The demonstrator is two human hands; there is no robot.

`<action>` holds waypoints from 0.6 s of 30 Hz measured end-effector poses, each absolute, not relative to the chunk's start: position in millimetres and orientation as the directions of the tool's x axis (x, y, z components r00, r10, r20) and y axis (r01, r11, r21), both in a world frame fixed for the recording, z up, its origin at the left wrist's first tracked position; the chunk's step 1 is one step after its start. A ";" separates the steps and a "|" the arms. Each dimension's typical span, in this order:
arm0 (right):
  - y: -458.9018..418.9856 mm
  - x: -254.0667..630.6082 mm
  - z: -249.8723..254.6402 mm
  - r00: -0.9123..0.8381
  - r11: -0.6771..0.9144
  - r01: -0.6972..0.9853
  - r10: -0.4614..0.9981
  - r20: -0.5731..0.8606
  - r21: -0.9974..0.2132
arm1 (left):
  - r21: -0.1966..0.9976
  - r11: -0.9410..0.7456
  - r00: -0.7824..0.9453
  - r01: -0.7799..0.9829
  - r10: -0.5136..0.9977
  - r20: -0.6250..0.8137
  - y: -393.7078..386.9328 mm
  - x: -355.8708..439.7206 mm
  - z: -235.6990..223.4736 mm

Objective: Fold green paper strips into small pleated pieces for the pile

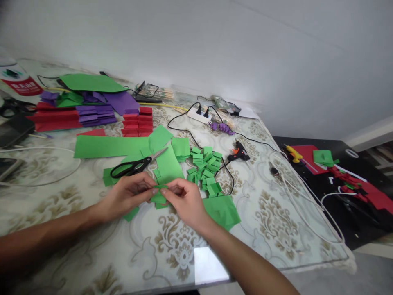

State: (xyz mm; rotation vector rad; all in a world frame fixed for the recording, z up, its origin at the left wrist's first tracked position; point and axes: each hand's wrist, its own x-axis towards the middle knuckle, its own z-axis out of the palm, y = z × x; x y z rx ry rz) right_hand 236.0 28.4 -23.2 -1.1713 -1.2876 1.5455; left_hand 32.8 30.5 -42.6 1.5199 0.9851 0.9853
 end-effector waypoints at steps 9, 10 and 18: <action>27.0 237.5 -19.5 -0.285 -0.275 -0.126 0.930 -0.231 -0.953 | 0.986 -0.146 0.373 0.085 0.922 0.104 31.0 27.9 -39.6; 27.5 237.9 -18.1 -0.284 -0.284 -0.130 0.929 -0.239 -0.950 | 0.986 -0.144 0.369 0.083 0.923 0.104 31.1 27.5 -39.9; 29.0 239.0 -17.4 -0.281 -0.310 -0.217 0.928 -0.245 -0.926 | 0.984 -0.158 0.386 0.078 0.915 0.116 30.5 25.2 -38.1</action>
